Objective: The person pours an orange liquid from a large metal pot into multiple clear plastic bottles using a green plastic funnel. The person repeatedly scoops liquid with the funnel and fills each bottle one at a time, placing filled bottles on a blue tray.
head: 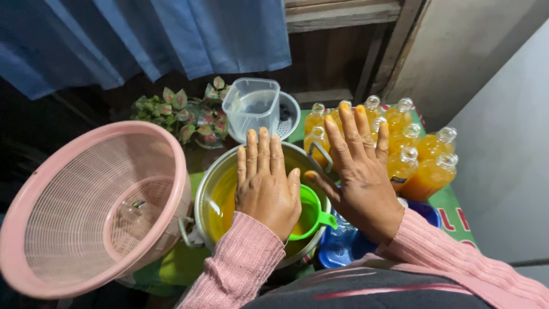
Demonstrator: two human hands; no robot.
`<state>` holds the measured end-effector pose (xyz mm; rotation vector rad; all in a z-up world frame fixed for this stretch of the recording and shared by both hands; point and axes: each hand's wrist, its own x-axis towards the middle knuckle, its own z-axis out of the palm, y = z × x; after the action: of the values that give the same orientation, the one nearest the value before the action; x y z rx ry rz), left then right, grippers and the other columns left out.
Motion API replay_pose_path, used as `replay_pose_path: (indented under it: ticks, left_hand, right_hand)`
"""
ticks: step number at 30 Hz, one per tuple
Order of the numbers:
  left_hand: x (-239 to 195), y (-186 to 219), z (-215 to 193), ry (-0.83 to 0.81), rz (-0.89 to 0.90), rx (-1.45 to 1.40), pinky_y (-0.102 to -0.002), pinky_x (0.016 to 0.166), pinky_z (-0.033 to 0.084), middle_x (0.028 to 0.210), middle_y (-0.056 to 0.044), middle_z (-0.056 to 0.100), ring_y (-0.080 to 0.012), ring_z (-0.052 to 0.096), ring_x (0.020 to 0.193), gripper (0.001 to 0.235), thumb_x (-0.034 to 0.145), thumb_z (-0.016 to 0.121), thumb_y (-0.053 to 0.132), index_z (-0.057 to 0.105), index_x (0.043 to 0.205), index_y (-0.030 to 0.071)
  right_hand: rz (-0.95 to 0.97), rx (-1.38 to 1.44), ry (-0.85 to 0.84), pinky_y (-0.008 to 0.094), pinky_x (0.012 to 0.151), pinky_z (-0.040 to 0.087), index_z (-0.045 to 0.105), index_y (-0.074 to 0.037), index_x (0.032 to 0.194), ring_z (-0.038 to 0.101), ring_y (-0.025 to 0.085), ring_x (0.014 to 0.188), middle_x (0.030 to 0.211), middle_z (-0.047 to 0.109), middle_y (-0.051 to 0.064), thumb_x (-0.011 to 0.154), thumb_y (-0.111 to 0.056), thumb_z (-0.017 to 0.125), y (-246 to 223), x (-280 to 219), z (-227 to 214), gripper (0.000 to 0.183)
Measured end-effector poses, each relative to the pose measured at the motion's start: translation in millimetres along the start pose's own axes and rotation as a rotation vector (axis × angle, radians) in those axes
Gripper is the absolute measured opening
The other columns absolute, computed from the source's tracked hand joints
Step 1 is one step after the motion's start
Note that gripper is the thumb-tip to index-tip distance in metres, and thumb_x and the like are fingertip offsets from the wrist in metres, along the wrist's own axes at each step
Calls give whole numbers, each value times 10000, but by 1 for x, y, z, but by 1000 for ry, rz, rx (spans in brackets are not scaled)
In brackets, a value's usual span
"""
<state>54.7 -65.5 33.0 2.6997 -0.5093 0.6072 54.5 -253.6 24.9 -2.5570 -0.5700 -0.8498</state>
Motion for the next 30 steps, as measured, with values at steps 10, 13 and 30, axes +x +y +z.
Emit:
replay_pose_path:
  ticks: [10,13,30]
  left_hand:
    - [1,-44,-20,49,9,-36,-512,1246,100,1616,-295,276,-400,183,1539,697,996,511,315,332,1511,-119]
    - [1,-68,-21,22,20,-69,-510,1247,103,1611,-289,290,-401,192,1535,698,993,511,327,342,1508,-113]
    - [-8,-156,14,-171,87,-129,-498,1228,74,1595,-280,281,-387,174,1520,717,962,528,345,337,1494,-96]
  right_hand:
    - [18,23,-42,615,1218,123,348,-57,1554,222,422,1538,1634,291,232,880,-380,740,-49,32,7,844]
    - [83,-23,-132,566,1172,255,404,-87,1505,376,400,1446,1543,429,216,867,-367,745,-49,30,23,776]
    - [697,-180,-500,467,916,546,681,-61,1094,657,405,1036,1181,615,200,789,-317,770,4,-90,114,408]
